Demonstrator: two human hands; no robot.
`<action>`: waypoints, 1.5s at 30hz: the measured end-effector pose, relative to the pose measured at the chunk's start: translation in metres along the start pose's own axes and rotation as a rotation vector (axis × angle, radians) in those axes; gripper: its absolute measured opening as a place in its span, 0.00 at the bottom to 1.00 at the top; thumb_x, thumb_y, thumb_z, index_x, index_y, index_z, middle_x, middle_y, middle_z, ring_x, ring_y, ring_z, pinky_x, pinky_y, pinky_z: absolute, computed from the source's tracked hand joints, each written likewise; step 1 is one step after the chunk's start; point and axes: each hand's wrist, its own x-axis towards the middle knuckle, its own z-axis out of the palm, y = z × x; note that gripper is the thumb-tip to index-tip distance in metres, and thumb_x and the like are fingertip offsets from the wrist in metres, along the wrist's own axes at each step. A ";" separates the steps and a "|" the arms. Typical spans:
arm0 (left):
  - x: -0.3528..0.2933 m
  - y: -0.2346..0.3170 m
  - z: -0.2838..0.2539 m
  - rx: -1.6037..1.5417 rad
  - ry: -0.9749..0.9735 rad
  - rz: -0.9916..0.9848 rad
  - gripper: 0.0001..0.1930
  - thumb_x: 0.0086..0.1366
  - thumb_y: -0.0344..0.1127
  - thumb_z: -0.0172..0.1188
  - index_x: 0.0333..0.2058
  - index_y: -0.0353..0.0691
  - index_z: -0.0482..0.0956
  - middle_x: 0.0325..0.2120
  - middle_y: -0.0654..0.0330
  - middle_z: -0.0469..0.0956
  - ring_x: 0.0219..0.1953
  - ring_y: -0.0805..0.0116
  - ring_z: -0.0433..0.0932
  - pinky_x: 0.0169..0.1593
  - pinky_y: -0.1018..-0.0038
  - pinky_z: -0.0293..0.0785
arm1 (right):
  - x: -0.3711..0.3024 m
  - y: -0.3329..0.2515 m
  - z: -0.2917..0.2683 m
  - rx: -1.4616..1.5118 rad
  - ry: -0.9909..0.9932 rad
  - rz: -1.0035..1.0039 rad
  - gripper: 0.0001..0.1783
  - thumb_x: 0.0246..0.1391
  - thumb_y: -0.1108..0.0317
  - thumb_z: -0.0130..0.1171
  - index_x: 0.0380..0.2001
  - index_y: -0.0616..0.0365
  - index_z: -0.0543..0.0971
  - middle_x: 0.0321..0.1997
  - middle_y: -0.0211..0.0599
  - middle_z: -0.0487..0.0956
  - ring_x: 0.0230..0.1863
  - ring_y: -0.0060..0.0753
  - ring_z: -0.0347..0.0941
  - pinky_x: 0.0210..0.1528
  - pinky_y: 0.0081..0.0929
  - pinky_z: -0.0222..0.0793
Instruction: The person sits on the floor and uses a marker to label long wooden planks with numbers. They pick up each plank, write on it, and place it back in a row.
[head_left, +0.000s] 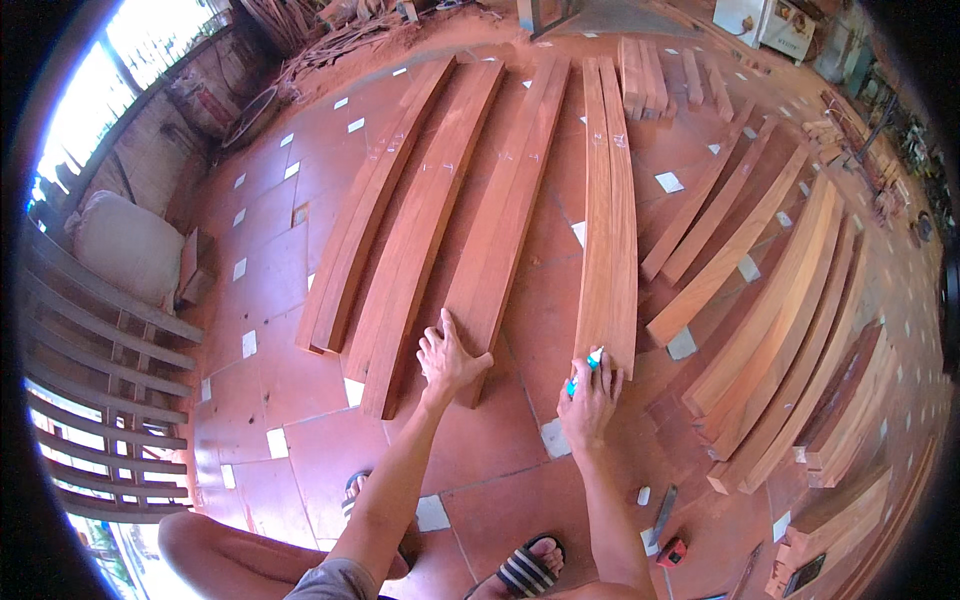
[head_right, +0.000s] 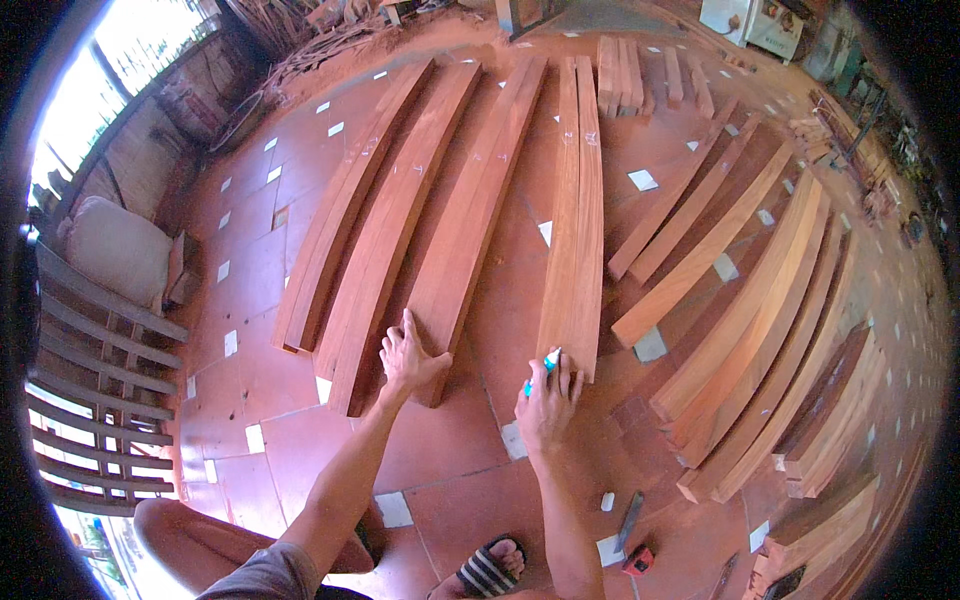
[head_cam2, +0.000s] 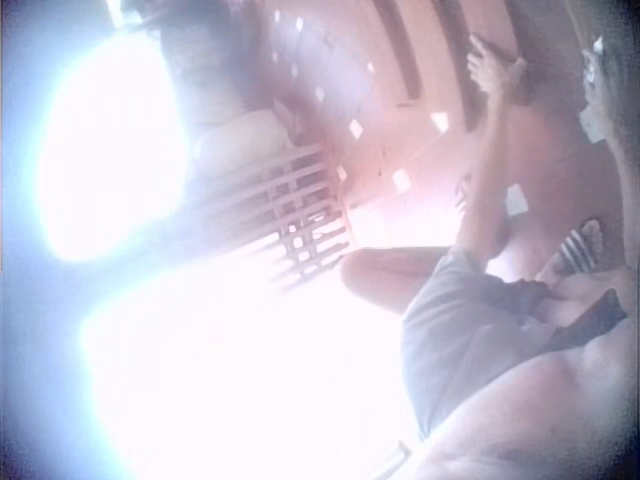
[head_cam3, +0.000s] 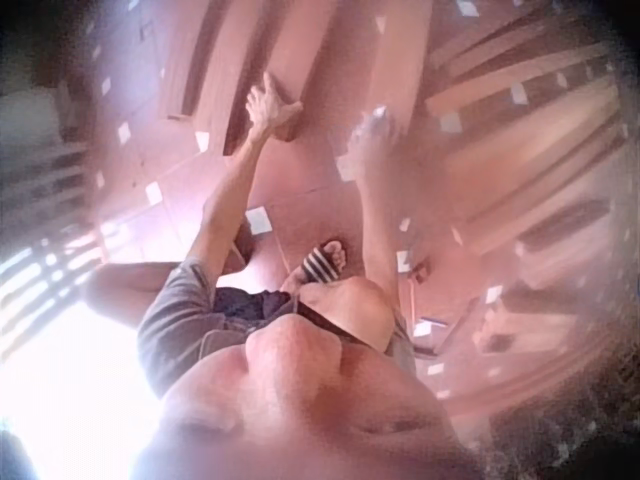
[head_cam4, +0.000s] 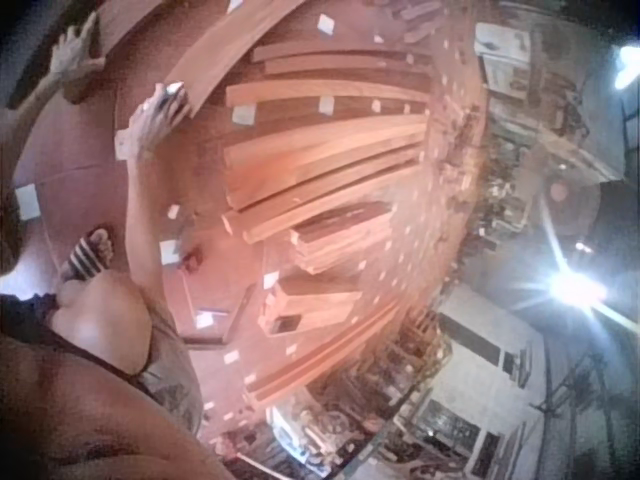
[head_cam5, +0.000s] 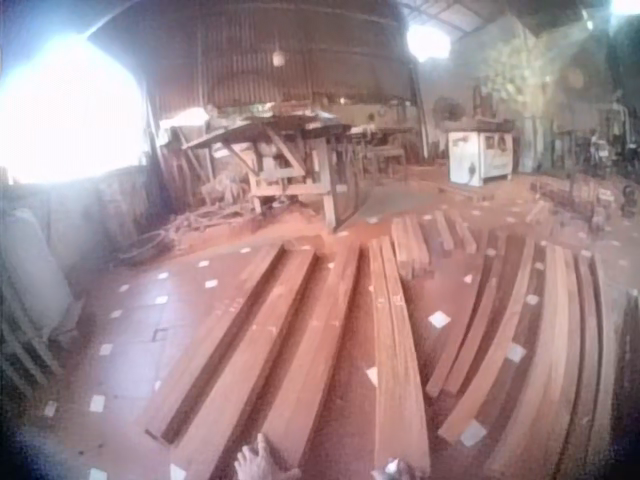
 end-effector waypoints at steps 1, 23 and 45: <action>-0.001 0.002 0.000 -0.007 0.001 0.009 0.69 0.43 0.59 0.76 0.76 0.41 0.43 0.60 0.37 0.64 0.62 0.37 0.66 0.64 0.46 0.65 | -0.001 0.006 0.001 -0.022 0.018 -0.004 0.30 0.49 0.71 0.71 0.56 0.51 0.72 0.68 0.56 0.73 0.72 0.61 0.63 0.73 0.68 0.53; -0.124 0.024 0.048 -0.421 0.081 0.208 0.63 0.52 0.59 0.77 0.74 0.29 0.48 0.54 0.36 0.68 0.57 0.38 0.69 0.62 0.49 0.66 | -0.128 -0.042 -0.011 0.563 -0.107 0.402 0.41 0.41 0.52 0.84 0.52 0.59 0.73 0.44 0.52 0.83 0.46 0.59 0.82 0.48 0.48 0.77; -0.125 0.027 0.062 -0.380 0.127 0.158 0.46 0.59 0.52 0.72 0.64 0.25 0.60 0.48 0.39 0.71 0.54 0.38 0.72 0.58 0.49 0.71 | -0.111 -0.023 -0.035 1.039 -0.123 0.732 0.44 0.44 0.68 0.78 0.62 0.66 0.66 0.55 0.47 0.77 0.56 0.42 0.76 0.60 0.37 0.74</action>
